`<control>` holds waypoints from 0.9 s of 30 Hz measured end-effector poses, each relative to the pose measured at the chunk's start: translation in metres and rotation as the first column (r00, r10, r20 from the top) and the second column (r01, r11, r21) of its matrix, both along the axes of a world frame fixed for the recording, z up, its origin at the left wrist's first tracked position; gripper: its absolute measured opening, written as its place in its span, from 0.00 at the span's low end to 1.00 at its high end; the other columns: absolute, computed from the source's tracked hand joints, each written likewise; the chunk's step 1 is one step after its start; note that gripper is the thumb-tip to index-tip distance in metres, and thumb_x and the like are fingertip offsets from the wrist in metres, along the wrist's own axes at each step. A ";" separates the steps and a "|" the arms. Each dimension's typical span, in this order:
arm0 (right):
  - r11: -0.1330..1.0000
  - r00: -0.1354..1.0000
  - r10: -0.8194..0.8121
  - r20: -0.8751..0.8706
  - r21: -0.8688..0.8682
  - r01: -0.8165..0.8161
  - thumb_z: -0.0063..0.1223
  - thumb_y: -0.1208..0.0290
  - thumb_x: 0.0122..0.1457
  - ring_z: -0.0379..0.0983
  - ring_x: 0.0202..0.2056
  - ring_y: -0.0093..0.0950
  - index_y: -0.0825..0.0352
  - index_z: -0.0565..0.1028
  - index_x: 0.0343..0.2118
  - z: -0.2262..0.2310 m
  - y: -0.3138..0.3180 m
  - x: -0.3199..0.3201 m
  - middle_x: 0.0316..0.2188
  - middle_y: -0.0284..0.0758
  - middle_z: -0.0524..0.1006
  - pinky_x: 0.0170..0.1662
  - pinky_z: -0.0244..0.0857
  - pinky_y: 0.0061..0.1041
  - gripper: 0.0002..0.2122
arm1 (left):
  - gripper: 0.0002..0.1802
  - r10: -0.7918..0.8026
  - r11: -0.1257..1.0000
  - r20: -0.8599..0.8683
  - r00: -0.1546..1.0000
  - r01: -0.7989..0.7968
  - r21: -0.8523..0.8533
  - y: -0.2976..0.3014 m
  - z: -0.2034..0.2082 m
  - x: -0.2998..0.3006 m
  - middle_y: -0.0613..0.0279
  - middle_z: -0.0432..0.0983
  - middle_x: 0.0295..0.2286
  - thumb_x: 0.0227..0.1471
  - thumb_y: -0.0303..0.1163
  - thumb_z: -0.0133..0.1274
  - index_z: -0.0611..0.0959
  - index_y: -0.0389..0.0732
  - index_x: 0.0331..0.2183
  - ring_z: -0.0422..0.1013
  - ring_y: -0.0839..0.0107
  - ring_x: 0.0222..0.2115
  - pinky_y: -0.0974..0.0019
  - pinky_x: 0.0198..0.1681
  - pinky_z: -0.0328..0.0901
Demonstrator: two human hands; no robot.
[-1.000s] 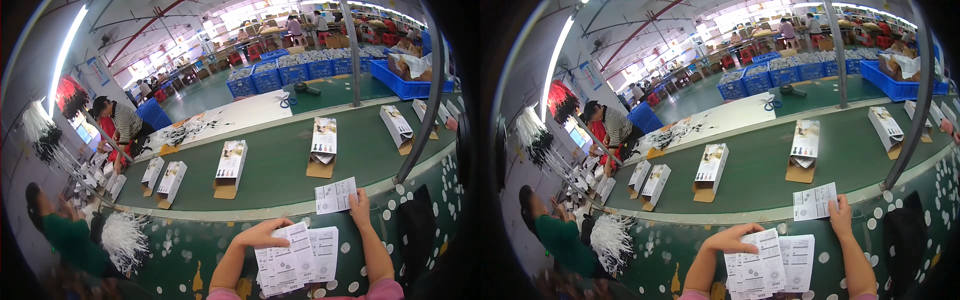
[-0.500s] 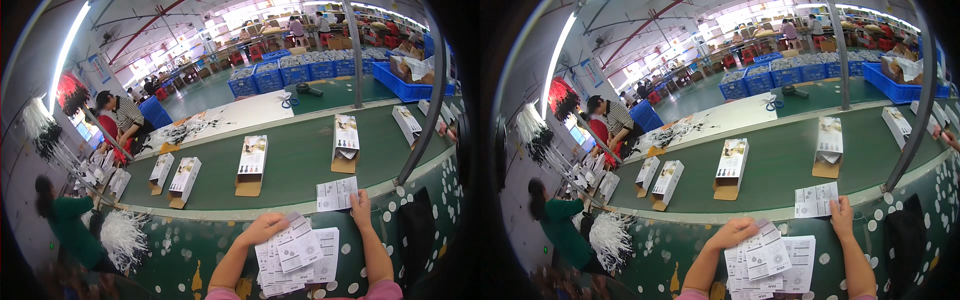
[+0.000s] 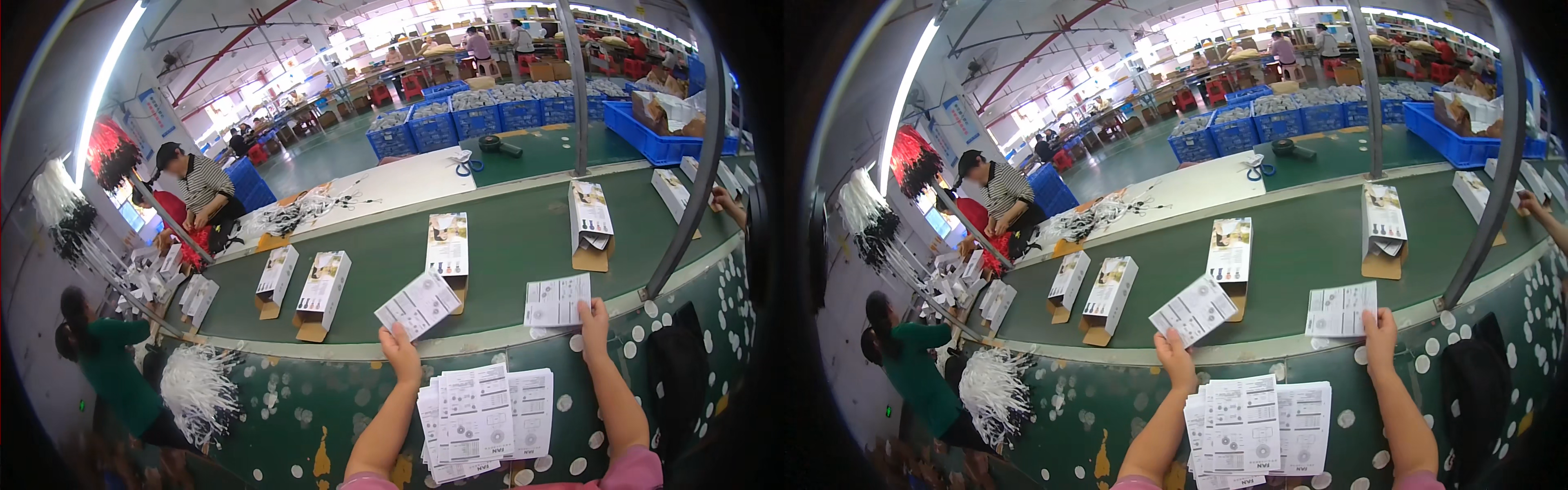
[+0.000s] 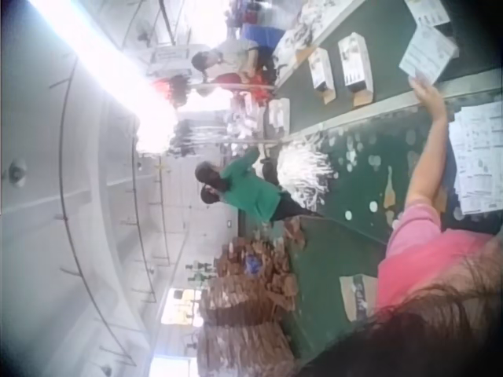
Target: The person inserts instruction manuals into product packaging boxes by picking up individual folded manuals from a stack and placing them inside open boxes on an assembly line.
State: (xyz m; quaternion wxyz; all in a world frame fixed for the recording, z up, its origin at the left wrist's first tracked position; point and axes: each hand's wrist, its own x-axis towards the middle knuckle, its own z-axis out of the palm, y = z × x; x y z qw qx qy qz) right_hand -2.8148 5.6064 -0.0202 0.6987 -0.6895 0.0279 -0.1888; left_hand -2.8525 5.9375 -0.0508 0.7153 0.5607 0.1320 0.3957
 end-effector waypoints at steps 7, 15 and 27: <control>0.841 0.775 0.198 0.601 -0.510 0.181 0.48 0.75 0.47 0.68 0.31 0.30 0.67 0.68 0.26 0.061 0.125 0.032 0.29 0.35 0.72 0.36 0.62 0.24 0.04 | 0.11 0.042 0.998 0.013 0.999 -0.041 -0.040 0.038 0.000 -0.010 0.65 0.69 0.24 0.56 0.37 0.40 0.63 0.40 0.36 0.60 0.83 0.17 0.80 0.18 0.56; -0.053 0.839 0.540 0.070 -0.992 0.116 0.41 0.71 0.49 0.69 0.35 0.35 0.65 0.69 0.27 0.010 0.206 0.071 0.30 0.40 0.72 0.38 0.61 0.32 0.05 | 0.12 -0.020 0.999 -0.009 1.000 0.020 -0.039 0.076 -0.009 -0.014 0.65 0.70 0.27 0.54 0.34 0.42 0.63 0.40 0.38 0.62 0.84 0.19 0.80 0.19 0.56; 0.124 0.539 0.736 -0.409 -0.702 -0.701 0.51 0.53 0.49 0.69 0.35 0.35 0.68 0.74 0.34 0.070 0.216 -0.060 0.30 0.42 0.73 0.38 0.62 0.28 0.20 | 0.15 -0.029 0.941 0.030 0.999 0.038 -0.335 0.147 0.020 -0.035 0.63 0.73 0.27 0.54 0.38 0.44 0.75 0.35 0.32 0.68 0.77 0.26 0.73 0.30 0.63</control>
